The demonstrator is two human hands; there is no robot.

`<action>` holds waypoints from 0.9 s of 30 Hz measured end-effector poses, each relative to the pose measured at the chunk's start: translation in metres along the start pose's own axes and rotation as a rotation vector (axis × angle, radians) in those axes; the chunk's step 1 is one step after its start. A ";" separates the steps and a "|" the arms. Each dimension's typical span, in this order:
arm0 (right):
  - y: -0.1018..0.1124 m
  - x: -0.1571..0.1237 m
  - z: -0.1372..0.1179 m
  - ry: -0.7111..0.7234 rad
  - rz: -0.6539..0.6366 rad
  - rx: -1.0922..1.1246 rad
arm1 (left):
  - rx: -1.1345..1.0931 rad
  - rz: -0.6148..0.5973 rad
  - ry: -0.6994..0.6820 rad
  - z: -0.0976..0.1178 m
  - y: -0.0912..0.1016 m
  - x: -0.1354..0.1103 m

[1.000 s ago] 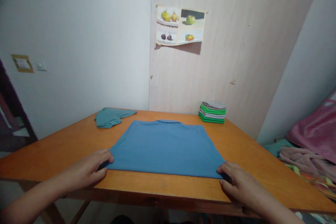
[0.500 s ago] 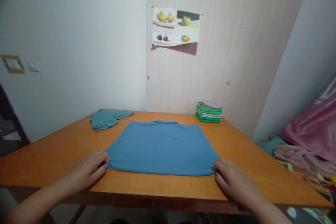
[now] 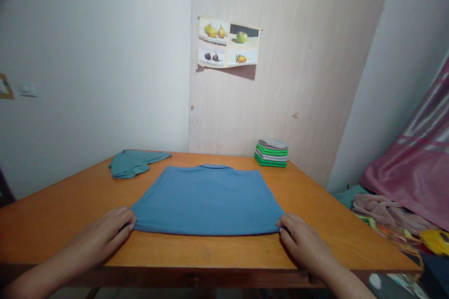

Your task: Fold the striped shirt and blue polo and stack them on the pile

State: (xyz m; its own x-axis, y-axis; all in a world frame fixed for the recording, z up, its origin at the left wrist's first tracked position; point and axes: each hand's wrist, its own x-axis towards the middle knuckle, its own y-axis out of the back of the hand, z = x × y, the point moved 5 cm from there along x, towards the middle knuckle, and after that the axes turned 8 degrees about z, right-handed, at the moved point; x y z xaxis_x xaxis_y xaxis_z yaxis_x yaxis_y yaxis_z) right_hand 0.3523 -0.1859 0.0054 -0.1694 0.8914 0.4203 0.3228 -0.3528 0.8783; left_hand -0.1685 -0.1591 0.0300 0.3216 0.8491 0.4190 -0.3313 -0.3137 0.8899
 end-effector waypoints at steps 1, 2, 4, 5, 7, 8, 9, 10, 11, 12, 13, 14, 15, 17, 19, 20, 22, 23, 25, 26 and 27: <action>0.000 0.000 0.000 0.002 0.007 0.002 | -0.003 0.001 0.000 0.000 0.000 0.000; -0.001 -0.001 0.001 0.003 0.012 0.004 | -0.002 -0.004 -0.001 0.000 0.000 0.000; -0.003 -0.002 0.004 -0.001 0.023 0.011 | 0.007 -0.021 -0.004 -0.001 0.000 0.000; -0.004 -0.002 0.005 -0.011 0.030 0.018 | 0.011 -0.031 -0.004 -0.002 0.001 0.000; -0.006 -0.001 0.010 -0.044 0.050 0.039 | 0.017 -0.046 -0.002 -0.002 0.002 0.001; -0.006 0.000 0.011 -0.062 0.059 0.052 | 0.020 -0.051 0.004 -0.001 0.003 0.001; -0.007 0.001 0.013 -0.078 0.067 0.064 | 0.027 -0.052 0.014 0.000 0.004 0.001; -0.007 0.001 0.014 -0.090 0.070 0.073 | 0.035 -0.049 0.027 0.002 0.004 0.002; -0.008 0.002 0.014 -0.098 0.073 0.077 | 0.047 -0.039 0.042 0.004 0.005 0.003; -0.008 0.002 0.014 -0.102 0.076 0.075 | 0.063 -0.028 0.056 0.007 0.005 0.003; -0.009 0.003 0.014 -0.104 0.079 0.069 | 0.082 -0.017 0.070 0.009 0.005 0.004; -0.009 0.002 0.013 -0.104 0.086 0.060 | 0.104 -0.007 0.081 0.011 0.004 0.005; -0.009 0.002 0.013 -0.104 0.092 0.052 | 0.125 0.000 0.086 0.013 0.003 0.005; -0.009 0.000 0.013 -0.098 0.104 0.037 | 0.164 0.004 0.084 0.015 -0.001 0.006; -0.009 -0.002 0.014 -0.081 0.101 0.027 | 0.192 0.005 0.075 0.015 -0.003 0.007; -0.010 -0.003 0.015 -0.068 0.094 0.025 | 0.200 0.005 0.076 0.015 -0.004 0.008; -0.011 -0.006 0.018 -0.038 0.075 0.029 | 0.202 0.004 0.093 0.013 -0.003 0.008; -0.012 -0.007 0.020 -0.026 0.066 0.031 | 0.194 0.002 0.104 0.013 -0.002 0.007; -0.013 -0.008 0.024 -0.012 0.054 0.027 | 0.172 0.001 0.122 0.012 -0.001 0.007; -0.014 -0.007 0.026 -0.012 0.051 0.020 | 0.162 0.006 0.125 0.011 0.000 0.006; -0.014 -0.007 0.027 -0.015 0.050 0.011 | 0.154 0.016 0.124 0.010 0.000 0.006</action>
State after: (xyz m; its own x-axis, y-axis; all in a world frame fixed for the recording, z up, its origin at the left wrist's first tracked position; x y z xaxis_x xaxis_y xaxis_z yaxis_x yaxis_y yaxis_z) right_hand 0.3742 -0.1795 -0.0160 -0.1388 0.8768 0.4604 0.3404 -0.3944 0.8536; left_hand -0.1580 -0.1584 0.0342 0.2029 0.8861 0.4167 -0.1927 -0.3811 0.9042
